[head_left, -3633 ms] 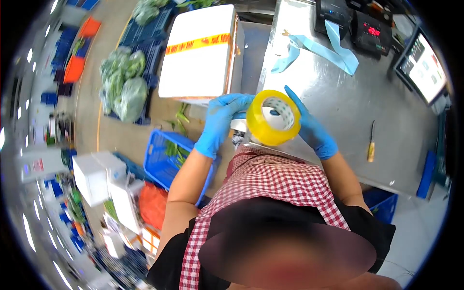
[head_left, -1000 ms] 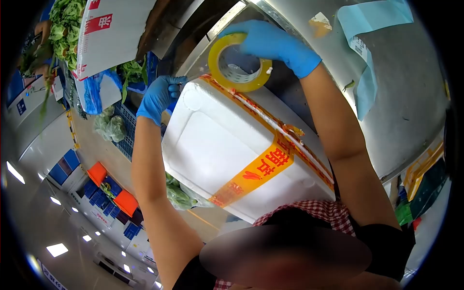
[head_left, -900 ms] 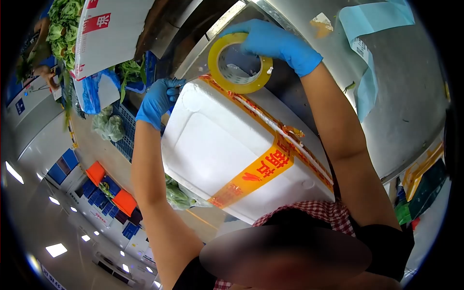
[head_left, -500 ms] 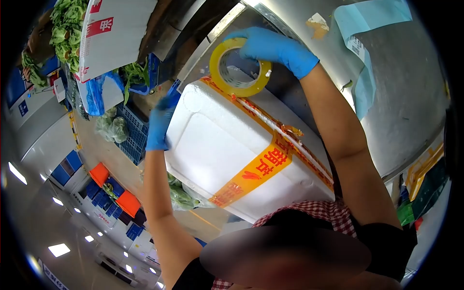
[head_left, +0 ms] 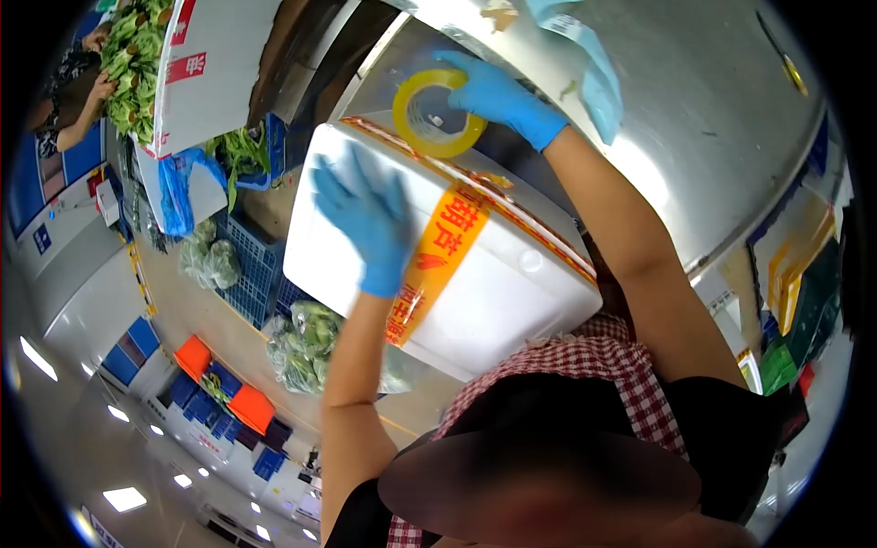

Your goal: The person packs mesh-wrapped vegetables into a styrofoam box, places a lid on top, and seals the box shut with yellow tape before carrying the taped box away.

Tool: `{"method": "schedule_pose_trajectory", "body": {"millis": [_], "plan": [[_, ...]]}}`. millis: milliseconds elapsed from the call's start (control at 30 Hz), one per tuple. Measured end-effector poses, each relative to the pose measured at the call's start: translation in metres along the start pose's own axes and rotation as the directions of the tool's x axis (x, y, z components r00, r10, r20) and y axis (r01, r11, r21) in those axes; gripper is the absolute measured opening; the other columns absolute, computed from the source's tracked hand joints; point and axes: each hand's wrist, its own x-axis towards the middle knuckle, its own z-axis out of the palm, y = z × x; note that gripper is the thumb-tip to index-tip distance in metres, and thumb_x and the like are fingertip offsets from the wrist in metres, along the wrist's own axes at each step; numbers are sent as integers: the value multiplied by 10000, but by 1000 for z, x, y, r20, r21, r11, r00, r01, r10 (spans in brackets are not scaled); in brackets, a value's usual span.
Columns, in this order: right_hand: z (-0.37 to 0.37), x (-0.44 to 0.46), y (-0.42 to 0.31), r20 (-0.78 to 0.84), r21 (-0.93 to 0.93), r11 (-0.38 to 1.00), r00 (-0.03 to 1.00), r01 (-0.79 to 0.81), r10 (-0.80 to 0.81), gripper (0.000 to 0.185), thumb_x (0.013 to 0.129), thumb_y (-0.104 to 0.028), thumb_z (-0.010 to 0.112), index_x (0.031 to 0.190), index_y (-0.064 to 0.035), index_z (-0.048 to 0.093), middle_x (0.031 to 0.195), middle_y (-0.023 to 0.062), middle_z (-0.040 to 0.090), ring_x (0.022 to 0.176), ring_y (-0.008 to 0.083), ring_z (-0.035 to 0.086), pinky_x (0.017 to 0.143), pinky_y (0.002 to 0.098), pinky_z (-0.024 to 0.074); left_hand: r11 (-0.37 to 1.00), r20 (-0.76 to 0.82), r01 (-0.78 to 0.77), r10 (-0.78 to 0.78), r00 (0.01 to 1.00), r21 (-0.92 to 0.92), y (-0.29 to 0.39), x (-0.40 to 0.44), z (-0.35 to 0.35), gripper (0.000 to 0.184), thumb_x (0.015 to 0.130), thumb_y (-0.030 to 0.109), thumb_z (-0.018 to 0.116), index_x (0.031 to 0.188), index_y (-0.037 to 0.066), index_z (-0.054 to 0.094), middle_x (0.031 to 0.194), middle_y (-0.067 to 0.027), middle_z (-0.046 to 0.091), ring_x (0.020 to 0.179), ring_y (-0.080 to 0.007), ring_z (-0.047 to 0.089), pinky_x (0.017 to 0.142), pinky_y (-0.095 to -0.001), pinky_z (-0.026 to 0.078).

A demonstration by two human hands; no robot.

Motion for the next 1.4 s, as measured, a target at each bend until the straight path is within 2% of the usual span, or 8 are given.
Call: {"method": "schedule_pose_trajectory", "body": {"millis": [133,467,600,667,833,1100,1267,1400], "plan": [[-17,-37,5,-39,-166,986,999,2,-8,614,692,-197,617,1258,-49,430,1045,170,582,855,242,597,777,327,476,978,445,25,72,893,-208,121,-115,-31,850,748,574,558,1375,75,274,1402,-312,117,1288,-503,109,1001,-622,87],[-84,-102,24,27,-552,821,988,144,-155,557,691,-174,576,1224,-53,467,1006,220,602,885,320,605,794,359,475,990,303,-42,82,950,-134,160,-165,-27,886,729,559,561,1364,21,256,1386,-292,193,1302,-444,136,1030,-560,92],[-131,-207,5,-39,-558,816,987,-153,158,538,755,-188,598,1268,-174,437,1051,166,599,898,324,598,797,386,468,988,245,-59,92,965,-140,167,-168,-27,877,734,519,586,1376,35,236,1403,-282,168,1310,-431,132,1037,-546,88],[-135,-264,27,-127,-591,798,991,-117,51,554,752,-163,595,1278,-202,425,1092,165,579,959,323,577,823,385,459,993,235,-72,93,968,-99,165,-172,-26,877,733,528,578,1377,40,237,1404,-278,172,1308,-430,144,1036,-544,113],[-126,-385,59,-211,-201,948,956,-248,205,540,706,-66,524,1219,-232,497,1059,152,564,941,295,581,830,354,457,995,168,-101,103,980,-25,166,-177,-19,868,746,550,551,1383,53,234,1410,-261,181,1307,-416,166,1039,-531,136],[-79,-412,105,-98,151,974,978,-166,182,512,714,-71,503,1210,-199,536,1115,157,572,953,267,588,821,317,460,995,181,-86,77,980,46,156,-176,-4,846,762,489,575,1399,82,195,1434,-231,142,1327,-381,137,1059,-495,113],[-67,-412,109,-39,216,963,984,-159,171,536,716,9,493,1233,-132,515,1167,117,573,993,187,582,856,269,446,995,166,-92,85,982,34,150,-175,1,848,764,525,565,1400,98,202,1440,-225,130,1334,-374,121,1066,-494,87],[-29,-418,123,-105,213,974,990,-71,95,562,724,-12,500,1267,-160,482,1133,151,579,978,255,588,856,303,446,994,166,-101,92,982,47,147,-174,3,826,782,512,556,1403,102,196,1447,-214,119,1336,-369,115,1069,-488,84]]}}
